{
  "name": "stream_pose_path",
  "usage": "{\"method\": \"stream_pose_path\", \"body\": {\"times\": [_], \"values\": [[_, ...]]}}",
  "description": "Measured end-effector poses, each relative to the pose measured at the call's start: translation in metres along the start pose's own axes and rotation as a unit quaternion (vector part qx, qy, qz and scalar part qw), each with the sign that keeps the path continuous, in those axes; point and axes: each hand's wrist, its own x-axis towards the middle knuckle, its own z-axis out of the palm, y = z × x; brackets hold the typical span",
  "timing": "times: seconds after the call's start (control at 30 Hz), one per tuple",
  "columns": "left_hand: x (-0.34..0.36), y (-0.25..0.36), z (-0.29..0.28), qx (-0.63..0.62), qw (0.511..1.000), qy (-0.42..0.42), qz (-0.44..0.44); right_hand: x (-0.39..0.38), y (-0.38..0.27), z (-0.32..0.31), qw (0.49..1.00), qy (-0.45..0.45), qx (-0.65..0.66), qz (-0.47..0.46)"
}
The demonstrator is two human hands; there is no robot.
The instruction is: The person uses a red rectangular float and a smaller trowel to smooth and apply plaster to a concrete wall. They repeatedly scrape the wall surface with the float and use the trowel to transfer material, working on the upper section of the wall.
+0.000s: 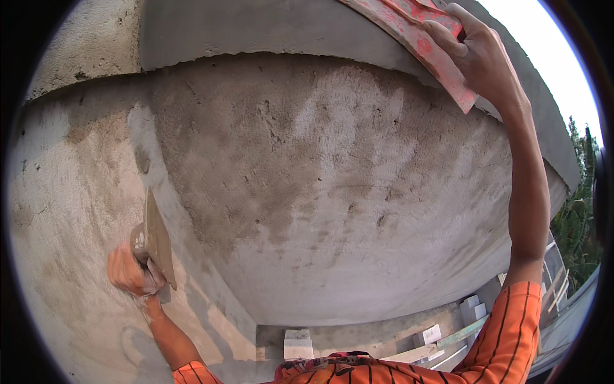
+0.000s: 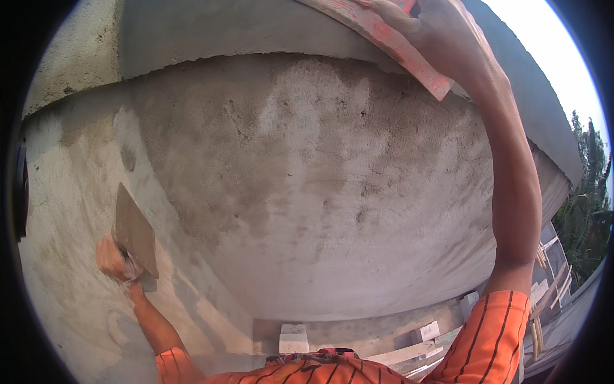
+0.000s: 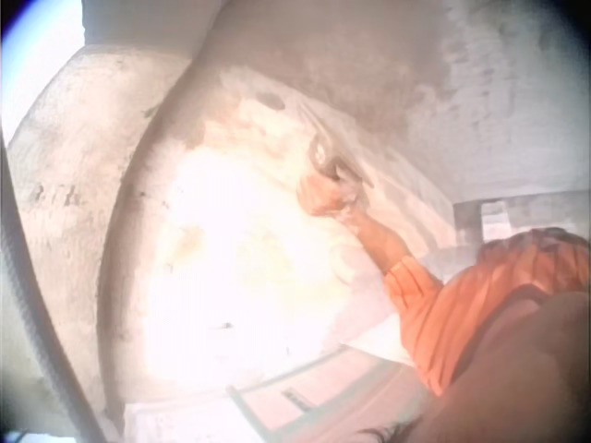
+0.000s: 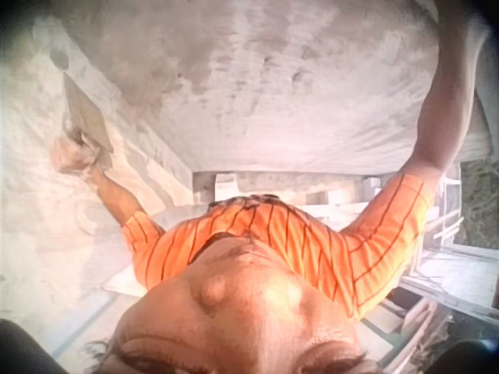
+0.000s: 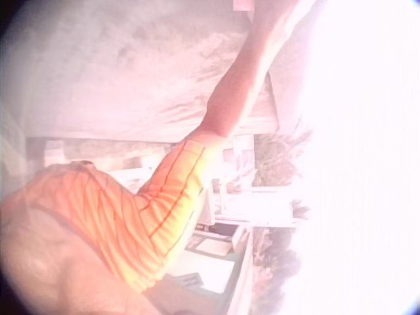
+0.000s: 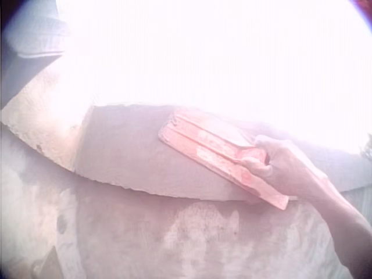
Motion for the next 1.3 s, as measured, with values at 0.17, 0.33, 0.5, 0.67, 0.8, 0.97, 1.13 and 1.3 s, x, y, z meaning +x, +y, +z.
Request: {"method": "stream_pose_path", "body": {"times": [0.17, 0.33, 0.5, 0.67, 0.8, 0.97, 1.13, 1.3], "values": [[-0.004, -0.006, -0.023, 0.054, 0.998, 0.004, 0.018, -0.023, -0.040, 0.020, 0.989, -0.113, -0.094, 0.003], [0.003, 0.002, -0.011, 0.104, 0.994, -0.030, -0.007, -0.020, 0.001, 0.013, 0.999, 0.005, -0.035, 0.008], [0.013, 0.007, -0.007, 0.099, 0.995, 0.012, 0.017, 0.017, -0.084, 0.013, 0.997, -0.075, -0.017, 0.006], [0.016, 0.009, -0.013, 0.095, 0.995, 0.009, 0.015, -0.085, -0.089, 0.031, 0.968, -0.247, -0.025, -0.050], [0.018, 0.012, -0.013, 0.096, 0.995, -0.004, 0.020, -0.118, -0.044, -0.001, 0.972, 0.027, 0.140, 0.188], [0.020, 0.015, -0.013, 0.041, 0.999, -0.011, 0.022, -0.155, -0.021, 0.005, 0.840, 0.097, 0.450, 0.285], [0.020, 0.005, -0.030, -0.079, 0.997, -0.020, 0.003, -0.183, -0.055, 0.051, 0.854, 0.020, 0.442, 0.275], [0.012, -0.014, -0.032, -0.054, 0.998, -0.023, 0.037, -0.081, -0.098, 0.076, 0.913, 0.045, 0.368, 0.173]]}}
